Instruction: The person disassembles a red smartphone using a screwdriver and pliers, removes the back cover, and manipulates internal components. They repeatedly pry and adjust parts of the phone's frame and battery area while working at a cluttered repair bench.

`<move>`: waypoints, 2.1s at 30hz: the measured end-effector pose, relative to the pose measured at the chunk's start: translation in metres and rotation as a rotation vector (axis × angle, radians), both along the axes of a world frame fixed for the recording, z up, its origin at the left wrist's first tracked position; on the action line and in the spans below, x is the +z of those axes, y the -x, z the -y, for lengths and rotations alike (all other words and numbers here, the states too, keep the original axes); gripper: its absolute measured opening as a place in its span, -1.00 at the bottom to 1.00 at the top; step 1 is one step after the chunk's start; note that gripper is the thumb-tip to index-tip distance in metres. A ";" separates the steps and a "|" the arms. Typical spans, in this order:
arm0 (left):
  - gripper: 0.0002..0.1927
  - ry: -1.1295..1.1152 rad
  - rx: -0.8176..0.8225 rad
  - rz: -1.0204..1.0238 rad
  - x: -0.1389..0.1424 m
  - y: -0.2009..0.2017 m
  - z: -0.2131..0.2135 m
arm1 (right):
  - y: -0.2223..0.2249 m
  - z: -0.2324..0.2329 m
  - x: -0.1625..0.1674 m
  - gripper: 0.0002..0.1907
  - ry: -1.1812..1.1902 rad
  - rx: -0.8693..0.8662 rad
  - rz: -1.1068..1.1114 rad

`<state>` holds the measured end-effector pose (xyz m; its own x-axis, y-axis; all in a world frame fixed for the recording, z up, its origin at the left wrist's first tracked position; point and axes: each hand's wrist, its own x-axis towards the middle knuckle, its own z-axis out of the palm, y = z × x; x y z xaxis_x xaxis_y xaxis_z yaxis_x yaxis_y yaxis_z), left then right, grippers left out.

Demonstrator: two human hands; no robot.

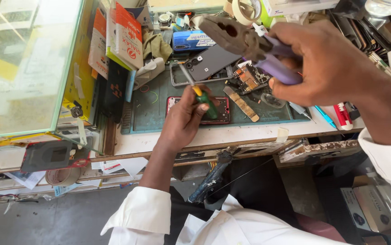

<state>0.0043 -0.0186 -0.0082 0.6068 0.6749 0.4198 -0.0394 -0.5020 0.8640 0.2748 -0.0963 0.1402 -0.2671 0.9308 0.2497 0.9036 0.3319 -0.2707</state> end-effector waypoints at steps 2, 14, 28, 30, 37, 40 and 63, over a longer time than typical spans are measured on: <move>-0.71 -0.012 -0.008 -0.024 -0.001 -0.001 0.000 | 0.000 0.003 -0.002 -0.55 -0.031 0.050 -0.063; -0.68 -0.306 0.158 -0.336 0.003 -0.004 0.005 | 0.002 0.004 -0.004 -0.55 -0.239 0.188 0.005; -0.64 -0.492 0.137 -0.229 -0.011 -0.004 -0.001 | 0.030 0.001 0.017 -0.61 -0.031 0.147 -0.196; -0.63 -0.480 0.140 -0.268 -0.011 -0.004 -0.002 | 0.034 -0.005 0.017 -0.59 0.027 0.130 0.251; -0.74 -0.387 0.152 -0.373 -0.009 -0.004 -0.003 | 0.031 -0.005 0.011 -0.49 -0.092 0.125 0.128; -0.71 -0.359 0.154 -0.378 -0.008 -0.005 -0.005 | 0.025 -0.003 0.002 -0.63 -0.147 0.143 0.115; -0.68 -0.348 0.180 -0.338 0.001 -0.011 0.005 | 0.006 0.008 0.005 -0.54 -0.296 0.113 0.038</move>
<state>0.0149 -0.0239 -0.0067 0.6348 0.6362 0.4384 0.3266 -0.7352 0.5940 0.2691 -0.1041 0.1451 -0.3790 0.7832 0.4929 0.8642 0.4900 -0.1141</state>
